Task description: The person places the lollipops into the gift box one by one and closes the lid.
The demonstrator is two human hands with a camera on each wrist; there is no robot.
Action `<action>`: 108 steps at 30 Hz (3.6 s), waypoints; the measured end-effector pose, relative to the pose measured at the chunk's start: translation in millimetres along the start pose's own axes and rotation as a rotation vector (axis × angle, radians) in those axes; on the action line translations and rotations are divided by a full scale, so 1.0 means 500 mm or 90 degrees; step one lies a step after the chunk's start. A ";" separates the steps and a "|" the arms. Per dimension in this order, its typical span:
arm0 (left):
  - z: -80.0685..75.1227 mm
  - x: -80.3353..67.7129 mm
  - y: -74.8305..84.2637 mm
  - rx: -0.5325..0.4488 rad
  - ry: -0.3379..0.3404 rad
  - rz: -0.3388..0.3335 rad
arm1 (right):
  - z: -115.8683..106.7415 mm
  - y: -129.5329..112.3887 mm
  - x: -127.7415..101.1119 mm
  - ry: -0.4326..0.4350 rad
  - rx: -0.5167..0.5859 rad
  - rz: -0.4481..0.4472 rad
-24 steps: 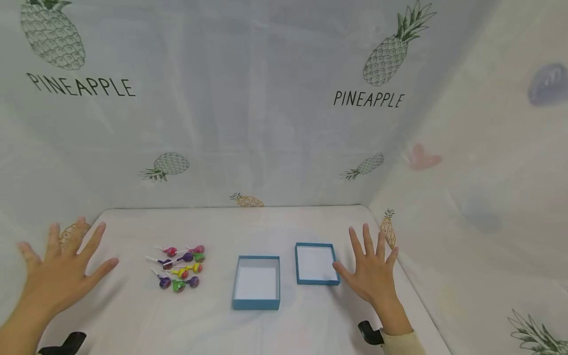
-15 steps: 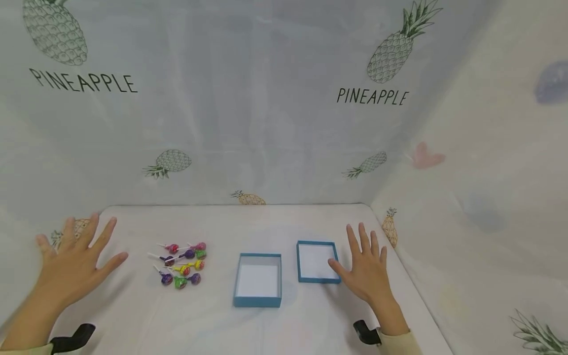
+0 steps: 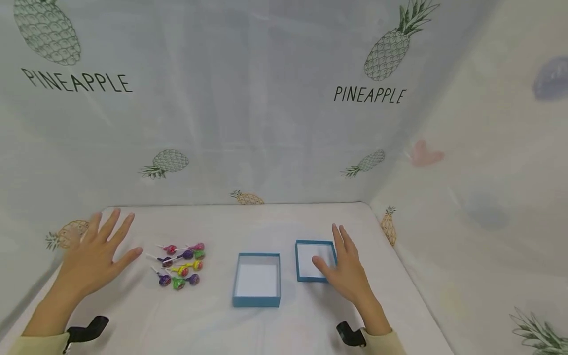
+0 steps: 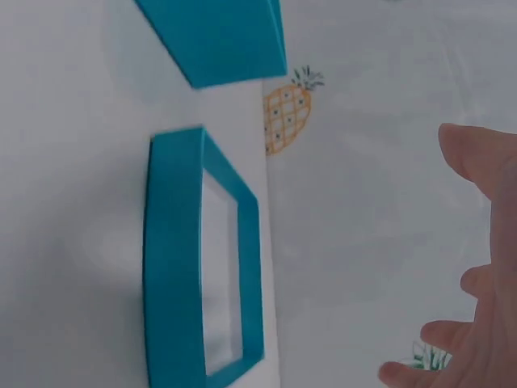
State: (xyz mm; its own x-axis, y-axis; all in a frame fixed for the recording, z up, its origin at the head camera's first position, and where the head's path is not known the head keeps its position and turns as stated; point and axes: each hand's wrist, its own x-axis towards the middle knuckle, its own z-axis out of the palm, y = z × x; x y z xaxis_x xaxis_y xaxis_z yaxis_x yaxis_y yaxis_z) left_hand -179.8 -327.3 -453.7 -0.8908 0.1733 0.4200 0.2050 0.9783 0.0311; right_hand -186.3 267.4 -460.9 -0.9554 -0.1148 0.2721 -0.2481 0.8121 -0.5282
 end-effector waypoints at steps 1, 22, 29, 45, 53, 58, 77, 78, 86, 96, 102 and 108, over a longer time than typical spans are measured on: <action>0.001 0.002 0.002 -0.004 -0.001 0.002 | 0.005 -0.004 -0.002 -0.005 0.020 -0.001; 0.044 0.075 0.110 -0.145 -0.088 0.027 | 0.102 -0.060 -0.061 -0.073 0.287 0.002; 0.070 0.096 0.133 -0.218 -0.120 0.031 | 0.131 -0.079 -0.081 -0.093 0.346 0.029; 0.119 0.145 0.150 -0.303 -0.198 0.046 | 0.178 -0.101 -0.099 -0.138 0.395 0.090; 0.141 0.151 0.158 -0.328 -0.239 0.044 | 0.189 -0.091 -0.097 -0.165 0.426 0.090; 0.151 0.160 0.159 -0.324 -0.250 0.058 | 0.194 -0.089 -0.096 -0.173 0.432 0.077; 0.169 0.169 0.150 -0.315 -0.283 0.082 | 0.201 -0.101 -0.099 -0.170 0.385 0.071; 0.170 0.169 0.149 -0.310 -0.281 0.088 | 0.202 -0.102 -0.099 -0.170 0.385 0.073; 0.170 0.169 0.150 -0.285 -0.289 0.094 | 0.206 -0.105 -0.098 -0.167 0.375 0.078; 0.184 0.174 0.153 -0.295 -0.285 0.075 | 0.206 -0.105 -0.100 -0.156 0.370 0.082; 0.174 0.179 0.160 -0.309 -0.271 0.059 | 0.206 -0.105 -0.101 -0.152 0.367 0.082; 0.157 0.185 0.178 -0.312 -0.256 0.065 | 0.208 -0.103 -0.103 -0.147 0.372 0.083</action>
State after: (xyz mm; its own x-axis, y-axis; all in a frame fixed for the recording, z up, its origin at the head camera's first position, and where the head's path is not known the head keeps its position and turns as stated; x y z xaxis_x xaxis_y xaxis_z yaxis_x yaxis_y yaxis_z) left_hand -275.9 -215.4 -483.2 -0.9200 0.3850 0.0729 0.3736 0.8057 0.4596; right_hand -141.0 171.9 -531.7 -0.9774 -0.2094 0.0294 -0.1109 0.3896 -0.9143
